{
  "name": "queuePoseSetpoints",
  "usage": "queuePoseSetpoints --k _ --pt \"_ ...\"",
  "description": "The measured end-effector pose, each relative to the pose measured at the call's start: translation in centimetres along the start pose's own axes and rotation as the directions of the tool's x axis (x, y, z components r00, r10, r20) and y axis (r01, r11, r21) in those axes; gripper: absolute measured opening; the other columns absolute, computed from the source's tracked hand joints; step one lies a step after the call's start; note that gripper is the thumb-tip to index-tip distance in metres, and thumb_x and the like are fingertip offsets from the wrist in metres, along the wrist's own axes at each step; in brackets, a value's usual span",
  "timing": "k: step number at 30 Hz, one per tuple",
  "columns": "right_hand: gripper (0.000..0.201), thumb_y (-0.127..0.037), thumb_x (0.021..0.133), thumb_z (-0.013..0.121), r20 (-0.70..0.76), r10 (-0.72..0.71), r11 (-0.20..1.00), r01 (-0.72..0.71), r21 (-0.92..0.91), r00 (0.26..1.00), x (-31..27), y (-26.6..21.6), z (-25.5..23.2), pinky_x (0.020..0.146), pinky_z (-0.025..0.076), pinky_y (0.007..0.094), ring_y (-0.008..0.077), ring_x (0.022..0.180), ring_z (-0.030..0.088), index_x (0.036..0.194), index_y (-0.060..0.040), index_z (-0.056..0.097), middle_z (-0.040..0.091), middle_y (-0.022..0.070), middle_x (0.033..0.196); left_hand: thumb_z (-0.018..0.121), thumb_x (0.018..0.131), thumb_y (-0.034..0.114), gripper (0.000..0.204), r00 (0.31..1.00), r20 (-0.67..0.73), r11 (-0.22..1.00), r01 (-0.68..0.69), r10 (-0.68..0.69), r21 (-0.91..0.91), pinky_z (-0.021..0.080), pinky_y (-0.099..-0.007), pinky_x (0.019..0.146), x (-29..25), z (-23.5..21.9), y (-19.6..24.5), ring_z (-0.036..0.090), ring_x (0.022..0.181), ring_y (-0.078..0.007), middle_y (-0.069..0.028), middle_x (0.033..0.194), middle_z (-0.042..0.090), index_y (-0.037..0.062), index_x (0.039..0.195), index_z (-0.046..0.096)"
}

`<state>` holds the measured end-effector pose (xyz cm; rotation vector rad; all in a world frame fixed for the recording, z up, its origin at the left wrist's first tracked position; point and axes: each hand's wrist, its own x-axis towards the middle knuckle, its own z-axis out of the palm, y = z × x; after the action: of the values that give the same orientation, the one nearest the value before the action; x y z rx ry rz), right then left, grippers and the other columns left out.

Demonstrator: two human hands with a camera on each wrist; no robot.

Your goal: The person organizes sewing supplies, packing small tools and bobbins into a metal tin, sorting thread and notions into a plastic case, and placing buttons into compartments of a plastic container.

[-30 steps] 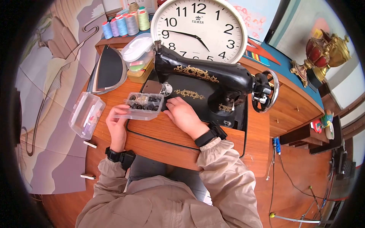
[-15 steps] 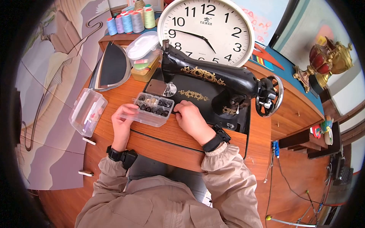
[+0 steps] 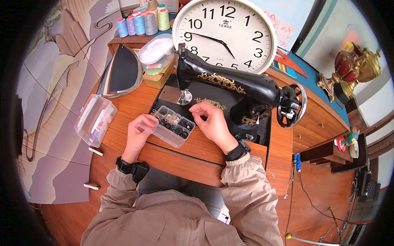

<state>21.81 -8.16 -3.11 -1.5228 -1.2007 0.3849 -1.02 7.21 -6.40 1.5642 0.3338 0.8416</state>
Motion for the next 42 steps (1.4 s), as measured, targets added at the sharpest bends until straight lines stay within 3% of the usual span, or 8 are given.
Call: queuePoseSetpoints --k 2,9,15,17,23,35,39,42 --pt "0.015 0.007 0.095 0.061 0.125 0.029 0.995 -0.041 0.091 0.992 -0.2 -0.1 0.1 0.089 0.055 0.0262 0.0134 0.099 0.068 0.108 0.0044 0.069 0.070 0.0065 0.106 0.063 0.082 -0.015 0.019 0.998 0.026 0.997 0.059 -0.058 -0.047 0.048 -0.0284 0.089 0.0 0.0 0.0 0.060 0.105 -0.0158 -0.0072 0.105 0.067 0.0035 0.082 0.058" --pt "0.018 0.006 0.096 0.061 0.138 -0.008 1.000 0.007 0.008 0.990 -0.2 -0.4 0.3 0.090 0.056 0.0284 0.0154 0.099 0.069 0.111 0.0032 0.070 0.071 0.0082 0.104 0.062 0.083 -0.015 0.020 0.995 0.034 0.994 0.100 -0.098 -0.036 0.048 -0.0283 0.087 0.2 0.2 0.5 0.060 0.103 -0.0140 -0.0062 0.104 0.066 0.0045 0.082 0.057" --pt "0.021 0.004 0.090 0.066 0.135 -0.025 0.976 0.053 -0.211 0.990 -0.2 -0.4 0.2 0.086 0.055 0.0322 0.0264 0.096 0.070 0.111 0.0017 0.070 0.071 0.0146 0.106 0.061 0.084 -0.013 0.020 0.995 0.044 0.995 0.092 -0.091 -0.029 0.047 -0.0261 0.084 0.2 0.1 0.3 0.058 0.096 -0.0110 -0.0049 0.102 0.065 0.0052 0.082 0.054" --pt "0.023 0.001 0.087 0.069 0.129 -0.235 0.919 0.263 -0.292 0.963 -0.1 0.5 0.3 0.087 0.054 0.0365 0.0333 0.098 0.068 0.110 0.0008 0.071 0.070 0.0165 0.109 0.062 0.085 -0.011 0.019 0.995 0.043 0.994 0.096 -0.094 -0.042 0.046 -0.0250 0.082 0.1 0.0 0.2 0.057 0.092 -0.0098 -0.0043 0.100 0.064 0.0053 0.081 0.053" --pt "0.021 -0.001 0.083 0.071 0.213 -0.277 0.874 0.338 -0.350 0.937 -0.4 0.8 0.3 0.089 0.053 0.0408 0.0357 0.103 0.063 0.103 0.0022 0.071 0.068 0.0167 0.107 0.062 0.086 -0.011 0.018 0.997 0.021 0.996 0.080 -0.079 -0.049 0.046 -0.0242 0.081 0.0 0.1 0.3 0.057 0.089 -0.0092 -0.0044 0.099 0.064 0.0051 0.081 0.054" --pt "0.013 0.006 0.080 0.064 0.194 -0.186 0.861 0.255 -0.441 0.963 -0.5 0.2 0.2 0.079 0.054 0.0435 0.0381 0.087 0.064 0.092 0.0021 0.068 0.065 0.0167 0.090 0.061 0.088 -0.010 0.018 0.997 0.006 0.996 0.082 -0.082 -0.041 0.046 -0.0234 0.079 0.0 0.1 0.3 0.057 0.089 -0.0087 -0.0047 0.100 0.065 0.0048 0.081 0.054" --pt "0.013 0.005 0.083 0.064 0.096 -0.145 0.939 0.168 -0.300 0.985 -0.4 0.1 0.4 0.076 0.056 0.0399 0.0361 0.082 0.066 0.095 0.0021 0.069 0.067 0.0174 0.090 0.062 0.088 -0.010 0.018 0.997 0.013 0.996 0.079 -0.079 -0.031 0.046 -0.0235 0.079 0.1 0.2 0.3 0.057 0.088 -0.0087 -0.0048 0.100 0.065 0.0049 0.081 0.054" --pt "0.013 0.002 0.089 0.068 0.070 -0.064 0.997 0.067 -0.028 0.995 -0.5 -0.7 0.7 0.071 0.056 0.0320 0.0248 0.083 0.071 0.102 0.0020 0.071 0.071 0.0140 0.095 0.062 0.088 -0.009 0.018 0.996 0.012 0.995 0.085 -0.085 -0.042 0.046 -0.0236 0.079 0.1 0.2 0.3 0.057 0.088 -0.0087 -0.0049 0.100 0.065 0.0051 0.081 0.055"
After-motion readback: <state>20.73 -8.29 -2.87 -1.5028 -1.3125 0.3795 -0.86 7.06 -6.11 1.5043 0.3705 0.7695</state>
